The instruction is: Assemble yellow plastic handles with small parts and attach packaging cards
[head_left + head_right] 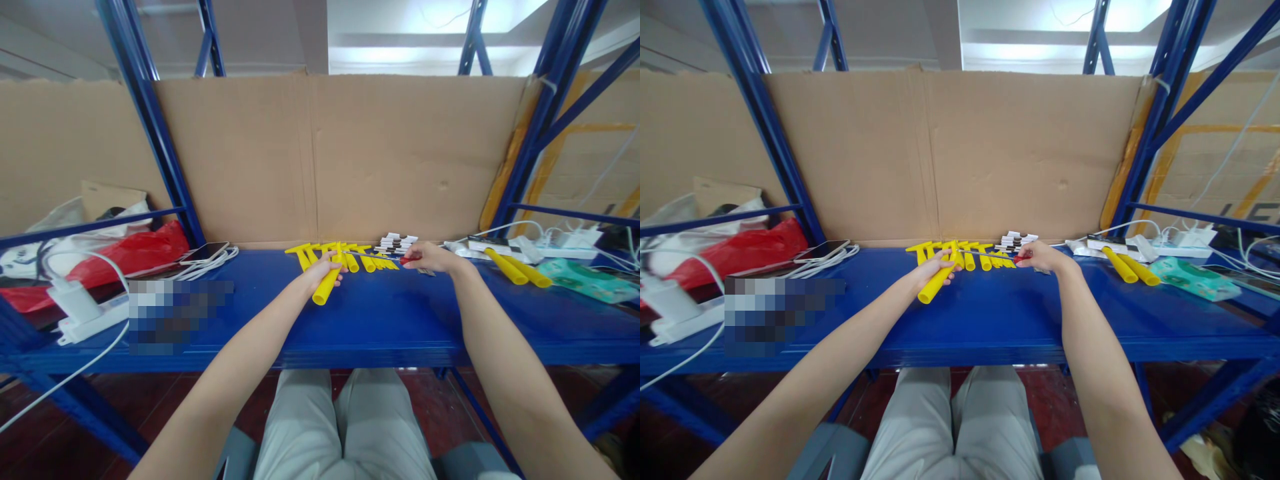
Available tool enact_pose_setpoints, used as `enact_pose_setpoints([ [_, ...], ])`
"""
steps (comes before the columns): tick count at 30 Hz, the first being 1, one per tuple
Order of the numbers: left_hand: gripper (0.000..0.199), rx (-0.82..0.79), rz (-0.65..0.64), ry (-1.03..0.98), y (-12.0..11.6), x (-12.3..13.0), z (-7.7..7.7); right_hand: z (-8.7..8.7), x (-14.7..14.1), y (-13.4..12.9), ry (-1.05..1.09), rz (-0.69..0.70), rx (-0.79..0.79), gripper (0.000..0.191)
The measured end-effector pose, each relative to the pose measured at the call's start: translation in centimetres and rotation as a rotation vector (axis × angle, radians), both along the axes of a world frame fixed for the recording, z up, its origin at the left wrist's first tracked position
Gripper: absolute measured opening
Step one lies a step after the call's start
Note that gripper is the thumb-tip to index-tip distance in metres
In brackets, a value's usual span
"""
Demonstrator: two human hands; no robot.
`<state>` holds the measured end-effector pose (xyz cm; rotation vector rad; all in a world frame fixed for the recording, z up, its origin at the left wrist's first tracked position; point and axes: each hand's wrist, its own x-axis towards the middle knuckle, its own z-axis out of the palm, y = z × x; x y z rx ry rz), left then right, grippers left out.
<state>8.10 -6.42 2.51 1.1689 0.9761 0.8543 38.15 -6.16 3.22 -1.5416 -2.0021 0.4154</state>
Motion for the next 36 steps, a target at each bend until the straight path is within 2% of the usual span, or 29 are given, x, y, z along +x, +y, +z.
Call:
enact_pose_setpoints([
  [14, 0.059, -0.036, -0.041, -0.054, 1.2, -0.3, -0.7, 0.2, -0.2, -0.4, -0.027, -0.011, -0.018, 0.032],
  [20, 0.058, -0.046, -0.022, -0.036, 0.7, -0.2, -0.3, 0.3, 0.0, -0.3, -0.076, -0.039, 0.001, 0.028],
  [24, 0.056, -0.032, -0.006, -0.017, 0.4, -0.1, -0.1, 0.2, 0.0, -0.3, -0.03, -0.031, -0.03, 0.028],
  [36, 0.057, -0.031, -0.025, -0.037, 0.8, -0.3, -0.4, 0.1, 0.1, -0.3, -0.012, -0.01, -0.021, 0.029],
])
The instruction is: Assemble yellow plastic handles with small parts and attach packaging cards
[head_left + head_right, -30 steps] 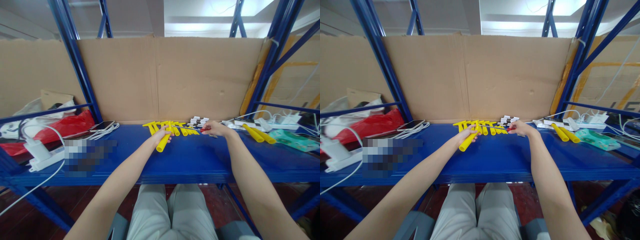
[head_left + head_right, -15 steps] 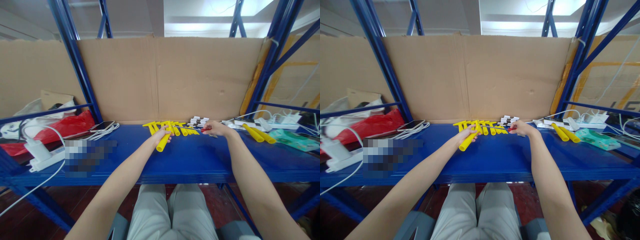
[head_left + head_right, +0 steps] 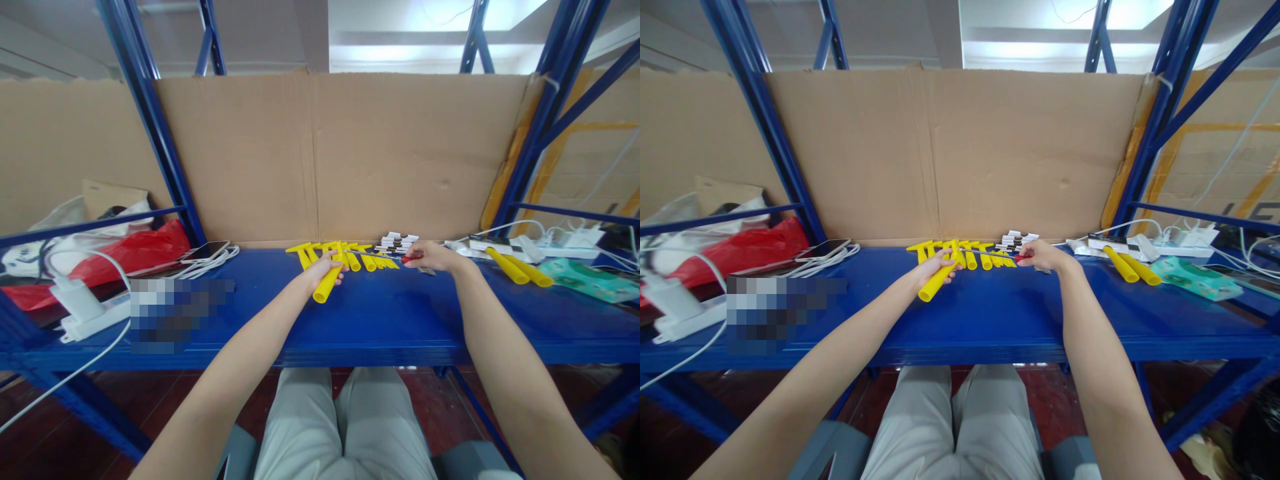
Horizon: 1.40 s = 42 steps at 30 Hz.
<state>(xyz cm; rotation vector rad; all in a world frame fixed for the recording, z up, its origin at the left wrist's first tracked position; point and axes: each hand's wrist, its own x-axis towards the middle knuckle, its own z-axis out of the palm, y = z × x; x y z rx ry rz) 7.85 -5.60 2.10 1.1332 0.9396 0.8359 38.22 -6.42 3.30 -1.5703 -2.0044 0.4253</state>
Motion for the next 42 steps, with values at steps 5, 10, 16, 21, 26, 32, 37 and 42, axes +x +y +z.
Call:
enact_pose_setpoints([
  [5, 0.058, -0.002, -0.014, -0.011, 0.3, -0.1, -0.2, 0.2, -0.1, -0.2, -0.015, 0.002, 0.003, 0.029],
  [10, 0.055, 0.013, 0.0, 0.017, 0.1, 0.1, -0.1, 0.2, -0.1, -0.2, -0.021, -0.012, -0.006, 0.031],
  [16, 0.055, 0.023, -0.001, 0.036, 0.1, 0.0, -0.2, -0.1, 0.1, 0.1, 0.006, 0.007, 0.003, 0.03],
  [21, 0.056, 0.064, 0.007, 0.082, -0.2, 0.1, -0.1, 0.2, 0.0, -0.1, -0.024, 0.025, 0.026, 0.027],
  [26, 0.055, 0.076, 0.015, 0.108, -0.5, 0.3, 0.0, 1.1, -0.1, -0.7, -0.145, 0.035, 0.001, 0.024],
  [32, 0.055, 0.079, 0.011, 0.088, -0.4, 0.2, -0.2, 1.2, -0.7, -1.4, -0.074, 0.044, -0.132, 0.037],
  [37, 0.056, 0.094, 0.0, 0.097, -0.2, 0.2, -0.5, 1.1, -1.1, -1.6, -0.087, -0.038, -0.172, 0.043],
  [42, 0.055, 0.104, -0.001, 0.106, -0.3, 0.3, -0.6, 0.9, -1.6, -1.6, -0.03, -0.078, -0.105, 0.043],
])
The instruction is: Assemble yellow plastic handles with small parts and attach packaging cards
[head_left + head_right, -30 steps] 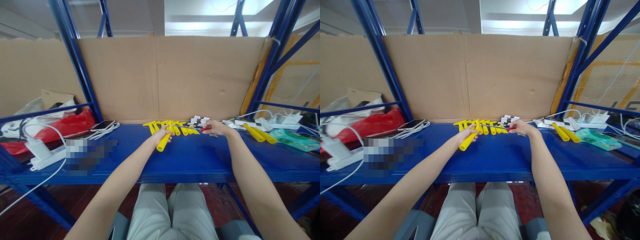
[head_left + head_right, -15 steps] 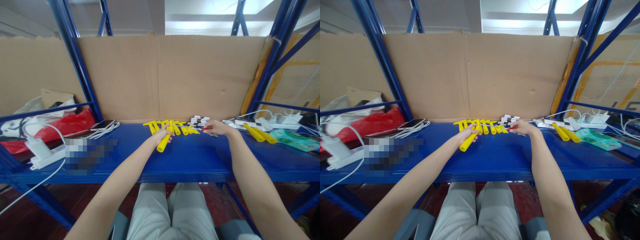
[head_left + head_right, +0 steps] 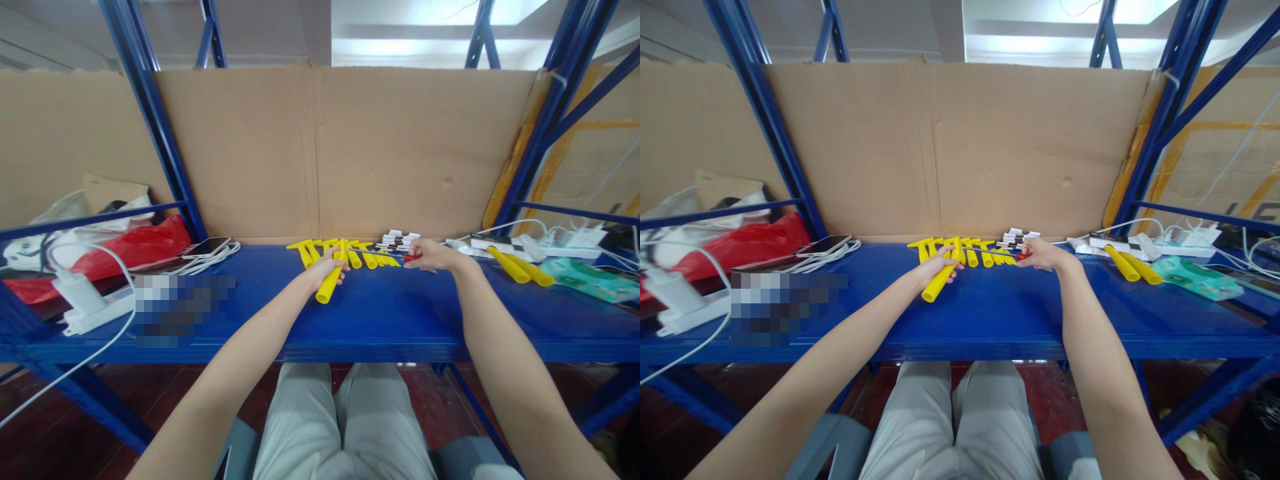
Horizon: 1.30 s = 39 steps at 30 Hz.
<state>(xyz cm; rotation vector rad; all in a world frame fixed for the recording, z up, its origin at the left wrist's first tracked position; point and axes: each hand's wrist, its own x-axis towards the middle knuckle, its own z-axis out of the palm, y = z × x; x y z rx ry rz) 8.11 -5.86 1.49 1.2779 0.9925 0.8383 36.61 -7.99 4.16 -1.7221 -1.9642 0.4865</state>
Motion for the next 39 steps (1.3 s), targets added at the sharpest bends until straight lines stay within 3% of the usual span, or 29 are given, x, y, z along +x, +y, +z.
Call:
enact_pose_setpoints([
  [4, 0.055, 0.015, -0.008, -0.001, 0.0, 0.0, -0.1, 0.0, -0.2, -0.2, 0.056, 0.023, 0.037, 0.044],
  [11, 0.057, -0.003, 0.034, -0.015, -0.5, 0.2, 0.3, 0.3, 0.0, -0.8, 0.064, 0.121, -0.035, 0.046],
  [21, 0.055, -0.02, 0.021, -0.044, -0.1, 0.1, 0.2, -0.2, -0.5, -0.6, 0.121, -0.006, -0.036, 0.045],
  [33, 0.059, -0.017, 0.052, -0.053, -0.2, 0.1, 0.5, 0.5, 0.3, -0.5, 0.011, 0.083, 0.261, 0.031],
  [39, 0.055, -0.043, 0.051, -0.093, -0.3, 0.1, 0.9, 0.8, 0.1, -0.7, 0.012, 0.038, 0.288, 0.032],
])
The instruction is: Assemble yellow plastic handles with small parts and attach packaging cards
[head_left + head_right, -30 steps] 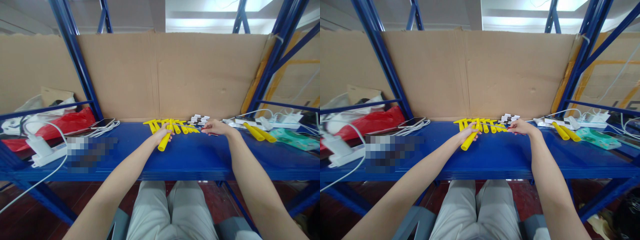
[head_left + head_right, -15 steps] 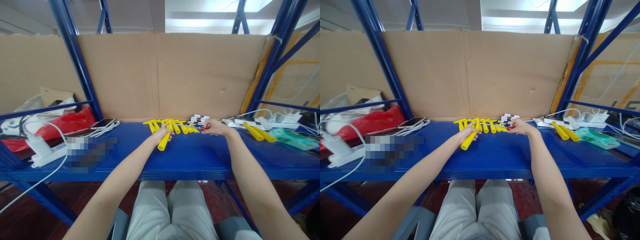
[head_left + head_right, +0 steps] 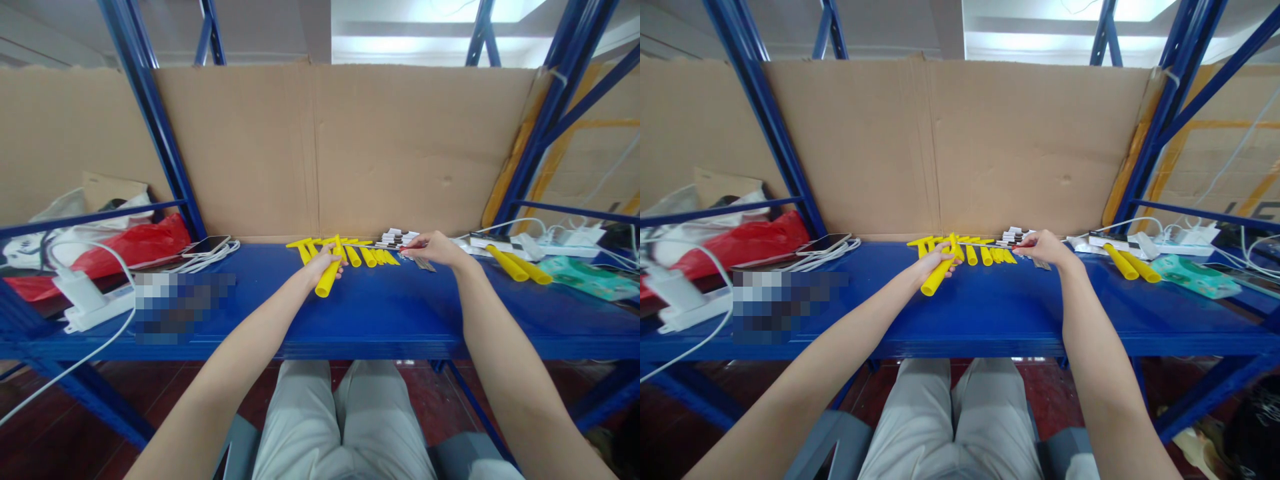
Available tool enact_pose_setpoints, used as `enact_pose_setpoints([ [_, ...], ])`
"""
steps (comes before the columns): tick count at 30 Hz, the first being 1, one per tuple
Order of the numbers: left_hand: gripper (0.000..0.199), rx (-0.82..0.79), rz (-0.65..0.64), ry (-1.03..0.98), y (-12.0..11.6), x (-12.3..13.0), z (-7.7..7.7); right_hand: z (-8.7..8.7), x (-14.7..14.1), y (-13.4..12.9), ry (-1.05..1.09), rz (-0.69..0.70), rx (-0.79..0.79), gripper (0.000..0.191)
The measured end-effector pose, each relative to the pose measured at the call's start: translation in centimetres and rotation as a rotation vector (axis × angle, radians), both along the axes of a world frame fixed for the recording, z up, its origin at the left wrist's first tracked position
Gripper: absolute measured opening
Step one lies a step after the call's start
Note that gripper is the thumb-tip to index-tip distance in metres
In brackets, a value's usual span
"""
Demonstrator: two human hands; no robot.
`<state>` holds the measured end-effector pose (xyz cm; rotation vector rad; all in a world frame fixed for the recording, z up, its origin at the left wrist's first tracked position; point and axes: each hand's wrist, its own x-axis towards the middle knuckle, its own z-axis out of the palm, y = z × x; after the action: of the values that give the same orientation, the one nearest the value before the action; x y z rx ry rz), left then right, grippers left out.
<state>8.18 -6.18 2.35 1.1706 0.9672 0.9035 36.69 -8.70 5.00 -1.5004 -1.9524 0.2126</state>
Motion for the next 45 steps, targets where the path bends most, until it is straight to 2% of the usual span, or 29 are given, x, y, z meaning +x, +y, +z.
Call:
enact_pose_setpoints([
  [5, 0.053, -0.024, 0.01, -0.017, -0.1, 0.0, 0.2, -0.1, -0.2, -0.2, -0.018, -0.059, -0.043, 0.026],
  [11, 0.051, -0.019, 0.028, -0.08, 0.0, -0.4, 0.6, -0.5, -0.3, -0.1, 0.007, -0.132, -0.033, 0.029],
  [16, 0.051, -0.017, 0.047, -0.142, 0.2, -0.7, 0.8, -0.3, -0.4, 0.0, 0.112, -0.078, 0.096, 0.035],
  [19, 0.052, -0.015, 0.054, -0.143, 0.2, -0.7, 0.9, 0.0, -0.6, -0.3, 0.192, -0.088, 0.149, 0.041],
  [24, 0.051, -0.02, 0.048, -0.089, -0.1, -0.6, 1.0, 0.1, -0.9, -0.5, 0.363, -0.104, 0.132, 0.053],
  [29, 0.053, -0.032, 0.011, -0.054, 0.1, -0.4, 0.6, -0.2, -0.8, 0.3, 0.633, -0.127, 0.103, 0.051],
  [35, 0.052, -0.063, -0.006, -0.054, 0.6, -0.5, 0.1, 0.0, -0.3, 0.2, 0.784, -0.029, -0.04, 0.041],
  [40, 0.05, -0.082, -0.024, -0.105, 1.0, -0.7, -0.1, 0.1, 0.1, -0.1, 0.791, 0.124, 0.0, 0.038],
  [45, 0.051, -0.097, -0.016, -0.087, 1.0, -0.6, -0.1, -0.2, -0.2, 0.3, 0.751, 0.049, 0.07, 0.04],
])
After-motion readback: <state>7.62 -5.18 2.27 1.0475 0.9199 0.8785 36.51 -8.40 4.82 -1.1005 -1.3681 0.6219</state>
